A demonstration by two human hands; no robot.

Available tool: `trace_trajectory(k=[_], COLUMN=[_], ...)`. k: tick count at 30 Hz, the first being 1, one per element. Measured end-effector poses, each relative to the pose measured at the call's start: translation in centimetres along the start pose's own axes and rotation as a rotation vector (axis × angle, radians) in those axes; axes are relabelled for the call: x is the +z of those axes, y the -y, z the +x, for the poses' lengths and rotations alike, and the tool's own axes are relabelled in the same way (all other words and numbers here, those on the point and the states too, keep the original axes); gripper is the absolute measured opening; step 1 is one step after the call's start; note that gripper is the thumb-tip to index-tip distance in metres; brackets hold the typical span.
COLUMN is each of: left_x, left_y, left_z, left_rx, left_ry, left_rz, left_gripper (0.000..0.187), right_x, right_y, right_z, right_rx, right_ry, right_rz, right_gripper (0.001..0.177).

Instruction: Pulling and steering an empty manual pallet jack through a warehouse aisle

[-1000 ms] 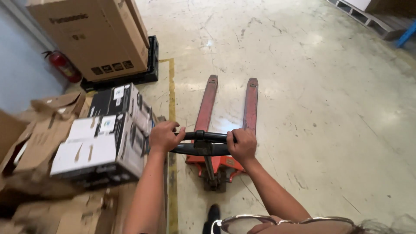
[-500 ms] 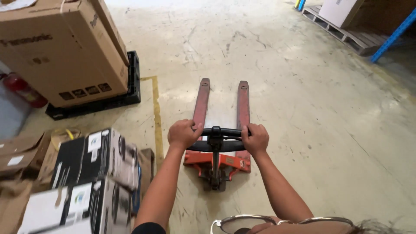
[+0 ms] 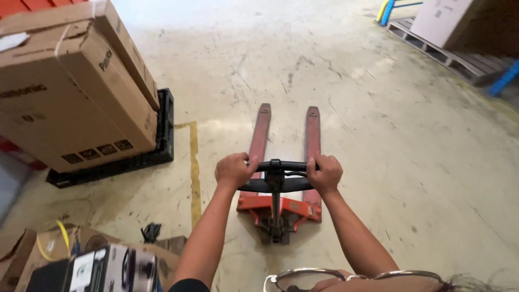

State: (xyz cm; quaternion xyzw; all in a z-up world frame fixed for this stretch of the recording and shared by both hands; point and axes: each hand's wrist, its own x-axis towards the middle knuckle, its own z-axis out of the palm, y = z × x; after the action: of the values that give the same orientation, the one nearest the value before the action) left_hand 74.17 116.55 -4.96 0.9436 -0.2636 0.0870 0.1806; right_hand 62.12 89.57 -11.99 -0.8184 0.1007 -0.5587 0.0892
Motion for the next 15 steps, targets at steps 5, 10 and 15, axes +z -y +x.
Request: trace_trajectory(k=[5,10,15], left_x=[1.1,2.3,5.2], left_y=[-0.5,-0.4,0.0], left_z=[6.5,13.9,21.4], left_rx=[-0.036,-0.032,0.037], left_ry=[0.047,0.016,-0.086], left_rz=[-0.020,-0.074,-0.084], left_gripper=[0.067,0.066,0.065], right_x=[6.2,11.9,17.1], right_y=[-3.6,-6.7,-10.6], right_z=[3.2,6.8,9.6], right_rx=[-0.020,0.024,0.043], right_ry=[0.025,0.053,0.038], right_rz=[-0.014,0.012,0.004], right_gripper=[0.038,0.038,0.033])
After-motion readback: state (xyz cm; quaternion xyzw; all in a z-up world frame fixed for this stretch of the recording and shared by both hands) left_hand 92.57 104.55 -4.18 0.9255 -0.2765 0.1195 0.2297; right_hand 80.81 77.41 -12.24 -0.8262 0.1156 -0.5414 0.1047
